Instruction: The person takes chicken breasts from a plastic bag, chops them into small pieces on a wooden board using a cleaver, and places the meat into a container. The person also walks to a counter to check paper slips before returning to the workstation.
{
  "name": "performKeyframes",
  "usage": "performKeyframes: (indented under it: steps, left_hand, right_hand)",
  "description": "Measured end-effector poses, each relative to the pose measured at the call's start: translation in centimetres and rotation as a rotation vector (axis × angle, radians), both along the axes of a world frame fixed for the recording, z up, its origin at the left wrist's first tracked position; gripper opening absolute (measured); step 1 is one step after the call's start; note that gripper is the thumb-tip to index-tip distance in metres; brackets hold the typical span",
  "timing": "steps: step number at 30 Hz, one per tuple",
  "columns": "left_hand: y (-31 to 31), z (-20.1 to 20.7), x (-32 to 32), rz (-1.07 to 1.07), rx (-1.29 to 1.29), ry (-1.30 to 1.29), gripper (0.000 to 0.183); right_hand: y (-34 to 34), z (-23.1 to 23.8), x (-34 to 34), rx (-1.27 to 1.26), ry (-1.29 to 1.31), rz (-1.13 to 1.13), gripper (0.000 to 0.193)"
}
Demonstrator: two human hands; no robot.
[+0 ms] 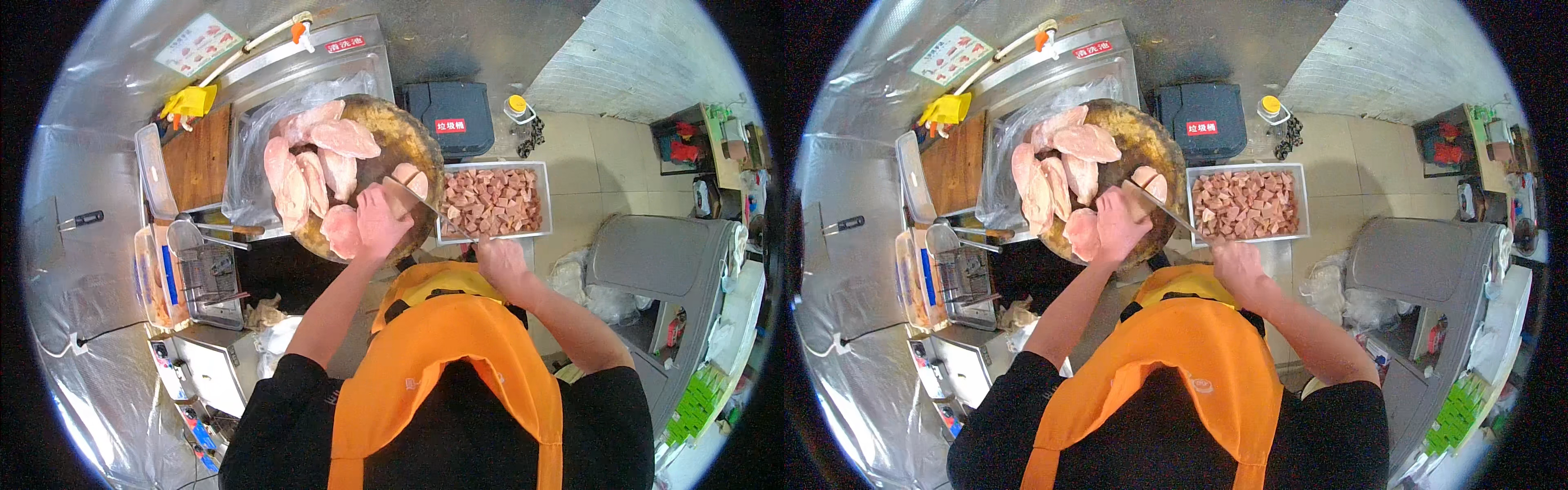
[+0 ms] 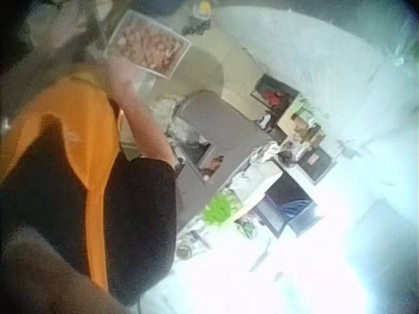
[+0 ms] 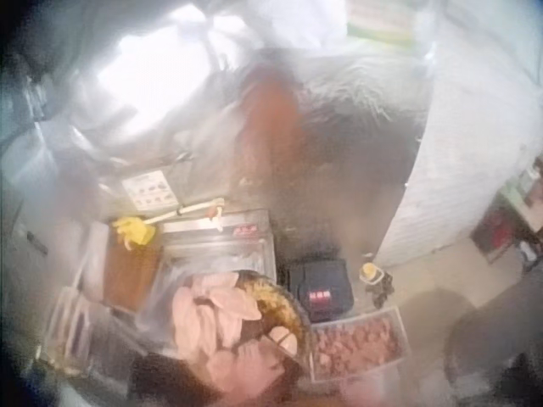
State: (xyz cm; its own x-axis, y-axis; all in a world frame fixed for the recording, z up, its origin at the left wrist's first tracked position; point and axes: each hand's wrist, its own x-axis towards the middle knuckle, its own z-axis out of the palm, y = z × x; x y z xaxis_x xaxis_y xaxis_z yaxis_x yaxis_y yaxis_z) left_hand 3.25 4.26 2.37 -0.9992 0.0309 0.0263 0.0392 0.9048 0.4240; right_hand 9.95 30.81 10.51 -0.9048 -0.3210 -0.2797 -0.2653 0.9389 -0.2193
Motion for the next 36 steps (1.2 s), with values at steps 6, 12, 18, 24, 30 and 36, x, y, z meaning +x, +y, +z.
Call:
performKeyframes:
  steps: [6, 12, 18, 24, 30, 36]
  left_hand:
    - [-3.6, 4.1, -0.3, -0.109, 0.114, 0.356, 0.077]
    - [-4.9, 11.5, -6.3, -0.79, 0.074, 0.331, 0.046]
    - [-5.0, 6.0, -9.1, -0.922, -0.076, 0.144, 0.04]
    - [-4.5, 5.0, -8.2, -0.93, -0.161, 0.29, 0.034]
    - [-5.3, 5.7, -7.2, -0.808, -0.189, 0.227, 0.049]
    - [-1.8, 4.9, 1.1, 0.041, 0.144, -0.136, 0.135]
  right_hand:
    - [-2.1, 3.7, -1.1, -0.119, 0.095, 0.023, 0.008]
    - [-5.4, 1.6, -1.3, -0.19, 0.065, 0.039, 0.006]
    - [-6.3, 2.5, -2.5, -0.156, -0.02, 0.03, 0.008]
    - [-6.9, -0.3, -1.5, -0.12, -0.064, -0.053, 0.01]
    - [-7.9, -2.9, -1.3, -0.153, -0.013, -0.028, 0.013]
    - [-7.3, -0.2, -1.3, -0.104, -0.008, 0.042, 0.006]
